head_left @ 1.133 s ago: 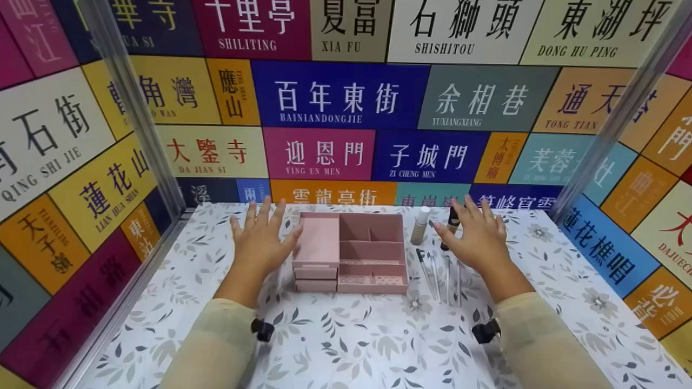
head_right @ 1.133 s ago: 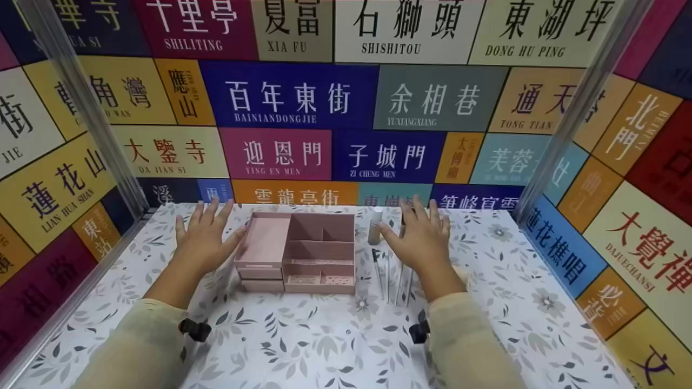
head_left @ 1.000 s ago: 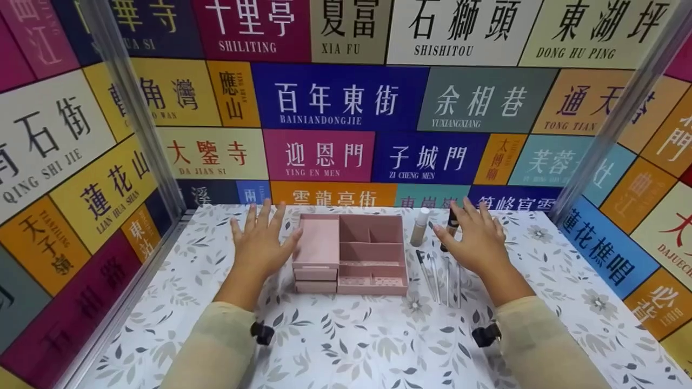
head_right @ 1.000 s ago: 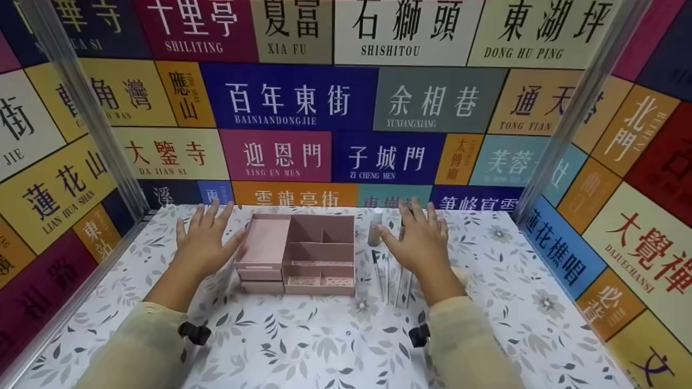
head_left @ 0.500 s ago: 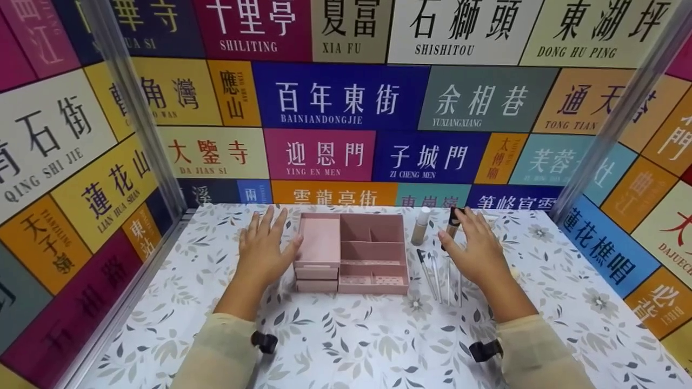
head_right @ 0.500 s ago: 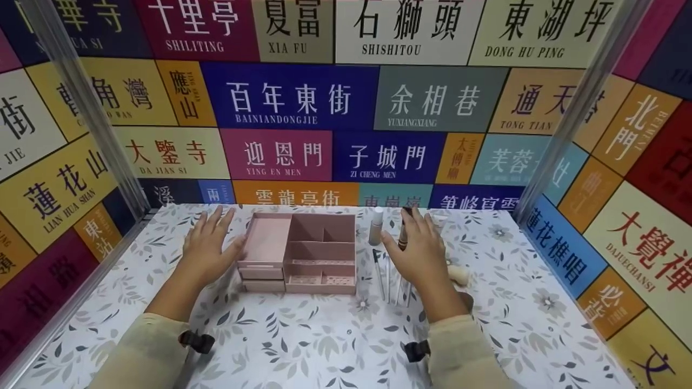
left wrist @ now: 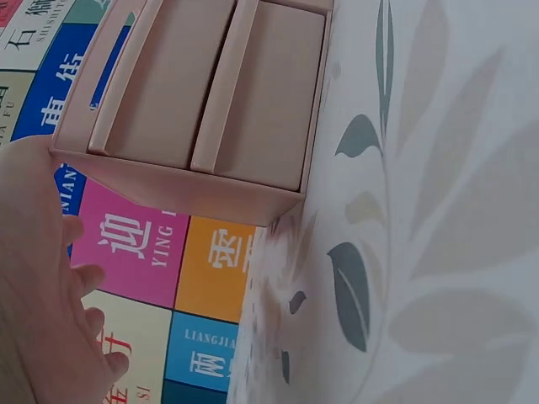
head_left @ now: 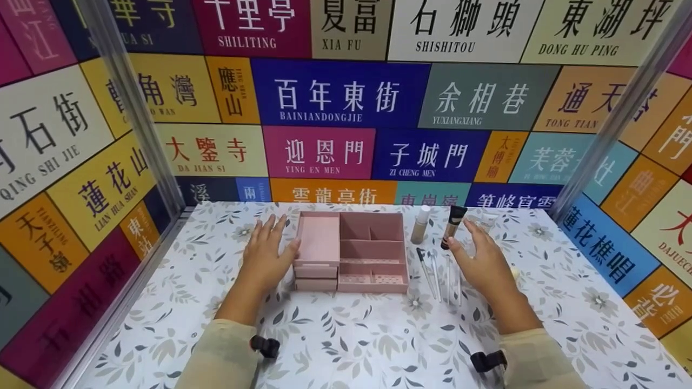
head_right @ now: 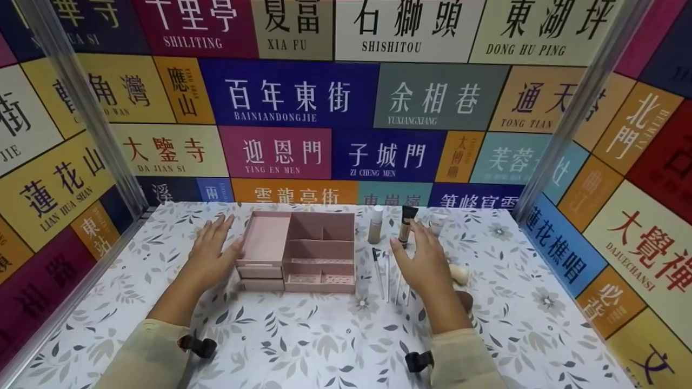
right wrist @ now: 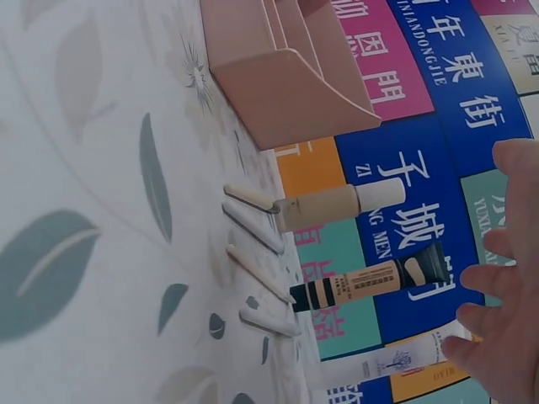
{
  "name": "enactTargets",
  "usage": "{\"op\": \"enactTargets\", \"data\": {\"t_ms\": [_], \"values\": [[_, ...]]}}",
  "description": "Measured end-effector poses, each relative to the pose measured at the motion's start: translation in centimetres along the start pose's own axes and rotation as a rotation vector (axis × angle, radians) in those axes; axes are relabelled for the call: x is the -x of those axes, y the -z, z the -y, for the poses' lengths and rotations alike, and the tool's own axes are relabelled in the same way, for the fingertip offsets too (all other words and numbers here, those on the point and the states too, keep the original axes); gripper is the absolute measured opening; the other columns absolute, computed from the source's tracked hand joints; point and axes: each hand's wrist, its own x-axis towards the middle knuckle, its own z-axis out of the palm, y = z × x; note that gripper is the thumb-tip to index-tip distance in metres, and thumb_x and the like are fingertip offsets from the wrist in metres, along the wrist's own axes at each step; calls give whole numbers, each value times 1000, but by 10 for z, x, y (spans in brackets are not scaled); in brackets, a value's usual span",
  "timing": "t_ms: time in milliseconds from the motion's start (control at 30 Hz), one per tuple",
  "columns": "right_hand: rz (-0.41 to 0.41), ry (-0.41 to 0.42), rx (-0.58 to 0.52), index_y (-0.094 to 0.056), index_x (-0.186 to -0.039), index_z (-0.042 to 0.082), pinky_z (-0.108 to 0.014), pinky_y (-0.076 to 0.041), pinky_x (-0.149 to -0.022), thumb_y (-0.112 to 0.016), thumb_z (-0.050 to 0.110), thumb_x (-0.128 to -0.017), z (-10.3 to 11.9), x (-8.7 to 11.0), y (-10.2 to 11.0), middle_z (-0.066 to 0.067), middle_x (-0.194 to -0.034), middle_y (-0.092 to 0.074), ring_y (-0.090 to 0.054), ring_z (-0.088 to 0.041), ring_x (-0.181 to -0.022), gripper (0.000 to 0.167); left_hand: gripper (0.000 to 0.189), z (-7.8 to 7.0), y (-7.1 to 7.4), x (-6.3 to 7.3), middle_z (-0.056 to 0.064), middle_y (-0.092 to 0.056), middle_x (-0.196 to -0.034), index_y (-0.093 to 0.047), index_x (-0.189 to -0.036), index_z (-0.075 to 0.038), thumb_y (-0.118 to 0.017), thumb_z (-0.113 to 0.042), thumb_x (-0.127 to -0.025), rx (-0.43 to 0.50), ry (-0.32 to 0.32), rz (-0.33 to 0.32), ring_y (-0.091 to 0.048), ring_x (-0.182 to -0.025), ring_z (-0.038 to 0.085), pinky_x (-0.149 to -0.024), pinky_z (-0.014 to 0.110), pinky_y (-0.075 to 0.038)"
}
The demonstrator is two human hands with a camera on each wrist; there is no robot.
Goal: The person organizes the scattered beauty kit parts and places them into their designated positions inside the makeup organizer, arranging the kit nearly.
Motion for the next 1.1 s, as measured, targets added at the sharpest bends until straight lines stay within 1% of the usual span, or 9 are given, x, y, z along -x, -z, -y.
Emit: {"op": "enactTargets", "data": {"t_ms": [200, 333, 433, 567, 667, 733, 833, 967, 1100], "values": [[7, -31, -72, -22, -173, 22, -74, -28, -125, -47, 74, -103, -11, -1, -5, -22, -177, -25, -30, -54, -158, 91, 73, 0, -2, 1, 4, -12, -183, -17, -173, -35, -40, -63, -109, 114, 21, 62, -4, -169, 39, -132, 72, -10], [-9, -64, -205, -27, -171, 19, -65, -38, -124, -57, 71, -100, -23, -3, -10, -17, -174, -35, -41, -47, -155, 93, 70, 2, -6, 2, 7, -12, -182, -16, -173, -36, -39, -59, -111, 230, 35, 102, -8, -169, 41, -132, 72, -9], [-17, -84, -283, -32, -169, 15, -58, -42, -124, -62, 66, -100, -31, -4, -13, -15, -169, -45, -46, -40, -154, 91, 68, 3, -10, 3, 6, -13, -182, -16, -172, -41, -38, -59, -111, 372, 76, 164, -22, -166, 41, -132, 71, -11], [0, -109, -326, -35, -168, 14, -57, -48, -119, -64, 58, -103, -38, -4, -16, -16, -164, -51, -52, -39, -149, 84, 65, 2, -14, 4, 5, -16, -181, -16, -171, -43, -40, -57, -112, 615, 138, 256, -37, -160, 40, -134, 63, -20], [22, -126, -357, -36, -167, 13, -54, -49, -118, -64, 51, -105, -40, -4, -19, -17, -162, -53, -53, -39, -147, 79, 64, 2, -17, 5, 6, -12, -182, -15, -172, -42, -40, -51, -114, 783, 155, 309, -33, -162, 42, -134, 60, -24], [37, -145, -379, -38, -167, 14, -52, -49, -118, -65, 49, -105, -41, -4, -19, -17, -161, -54, -53, -38, -147, 76, 63, 2, -19, 5, 4, -9, -182, -16, -171, -45, -41, -51, -114, 878, 191, 334, -29, -164, 40, -134, 59, -24], [66, -173, -415, -38, -167, 15, -48, -49, -117, -66, 46, -105, -41, -4, -18, -16, -160, -55, -53, -36, -147, 74, 61, 2, -21, 6, 2, -6, -183, -18, -170, -47, -43, -46, -114, 1001, 225, 342, -26, -165, 40, -134, 58, -25], [112, -203, -417, -36, -168, 17, -43, -55, -109, -67, 50, -104, -45, 1, -15, -16, -162, -53, -54, -35, -146, 79, 59, 1, -23, 6, -3, -10, -182, -24, -167, -51, -47, -44, -113, 1063, 283, 333, -27, -165, 34, -135, 55, -25], [129, -210, -406, -38, -167, 16, -40, -60, -103, -69, 46, -103, -51, 5, -16, -18, -162, -52, -56, -37, -145, 77, 58, 1, -23, 7, -7, -14, -182, -27, -165, -53, -49, -46, -112, 1059, 299, 334, -31, -164, 31, -134, 52, -26]]}}
